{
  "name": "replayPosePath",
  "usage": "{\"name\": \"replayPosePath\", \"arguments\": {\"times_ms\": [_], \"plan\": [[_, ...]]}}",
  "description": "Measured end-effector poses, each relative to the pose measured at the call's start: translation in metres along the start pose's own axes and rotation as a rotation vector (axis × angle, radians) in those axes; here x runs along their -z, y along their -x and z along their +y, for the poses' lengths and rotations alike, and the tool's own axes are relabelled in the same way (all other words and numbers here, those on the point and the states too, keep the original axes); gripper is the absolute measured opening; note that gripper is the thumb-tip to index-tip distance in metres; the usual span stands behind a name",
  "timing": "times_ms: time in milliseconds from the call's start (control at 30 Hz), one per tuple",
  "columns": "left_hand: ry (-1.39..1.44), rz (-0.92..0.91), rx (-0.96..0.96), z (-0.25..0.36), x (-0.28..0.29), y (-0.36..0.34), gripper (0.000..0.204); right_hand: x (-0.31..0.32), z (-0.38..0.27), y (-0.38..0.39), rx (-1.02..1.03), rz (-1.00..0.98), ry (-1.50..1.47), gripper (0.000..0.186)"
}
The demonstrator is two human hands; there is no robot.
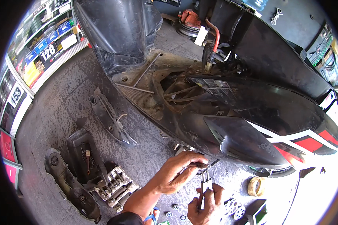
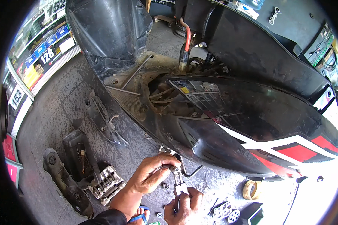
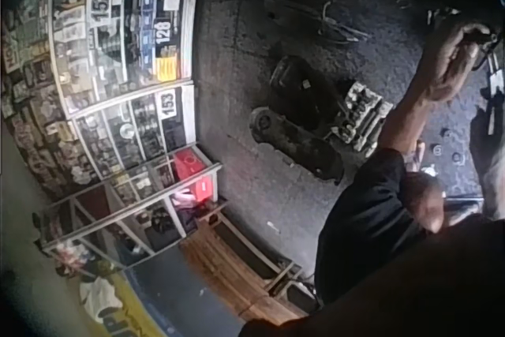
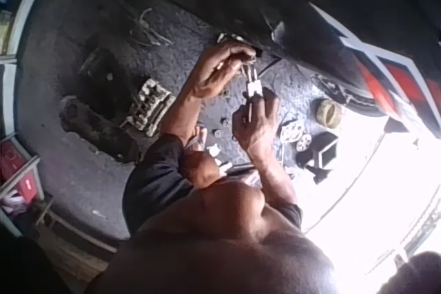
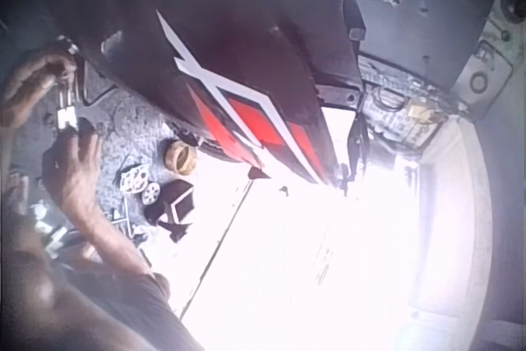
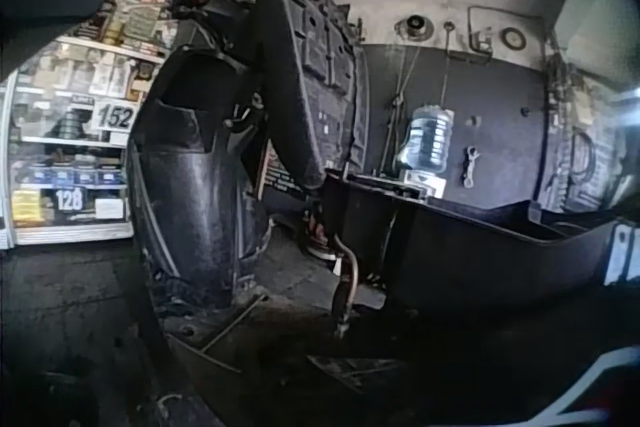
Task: The person cleans and reassembles motorcycle engine components by hand, using a hammer to seat parts and pliers to work on small fittings.
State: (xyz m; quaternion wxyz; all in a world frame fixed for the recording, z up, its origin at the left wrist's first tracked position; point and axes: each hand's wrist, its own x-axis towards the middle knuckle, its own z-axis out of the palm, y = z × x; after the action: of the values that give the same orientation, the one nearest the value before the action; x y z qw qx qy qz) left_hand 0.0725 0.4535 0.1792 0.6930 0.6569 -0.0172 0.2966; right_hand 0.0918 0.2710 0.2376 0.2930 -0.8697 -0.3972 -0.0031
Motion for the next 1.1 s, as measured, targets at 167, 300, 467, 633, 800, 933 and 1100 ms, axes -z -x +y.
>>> {"name": "replayPosePath", "arguments": {"times_ms": [167, 300, 467, 633, 800, 933, 1100], "plan": [[0.048, 0.015, 0.016, -0.003, -0.001, 0.002, 0.026, 0.006, 0.005, -0.004, 0.015, -0.046, -0.010, 0.034], [0.079, -0.012, 0.008, -0.006, 0.003, 0.002, 0.029, 0.011, 0.009, -0.008, 0.044, -0.090, -0.022, 0.035], [0.152, -0.012, 0.016, -0.007, 0.004, 0.003, 0.028, 0.019, 0.016, -0.013, 0.053, -0.192, -0.060, 0.036], [0.199, 0.004, -0.010, -0.010, 0.003, 0.001, 0.027, 0.026, 0.028, -0.021, 0.116, -0.238, -0.083, 0.036], [0.244, 0.013, 0.015, -0.011, 0.004, 0.002, 0.028, 0.028, 0.028, -0.023, 0.111, -0.261, -0.083, 0.036], [0.217, 0.008, 0.021, -0.011, 0.005, 0.002, 0.026, 0.031, 0.026, -0.024, 0.094, -0.288, -0.096, 0.035], [0.275, 0.020, 0.049, -0.013, 0.002, -0.002, 0.024, 0.038, 0.029, -0.030, 0.097, -0.325, -0.183, 0.033]]}}
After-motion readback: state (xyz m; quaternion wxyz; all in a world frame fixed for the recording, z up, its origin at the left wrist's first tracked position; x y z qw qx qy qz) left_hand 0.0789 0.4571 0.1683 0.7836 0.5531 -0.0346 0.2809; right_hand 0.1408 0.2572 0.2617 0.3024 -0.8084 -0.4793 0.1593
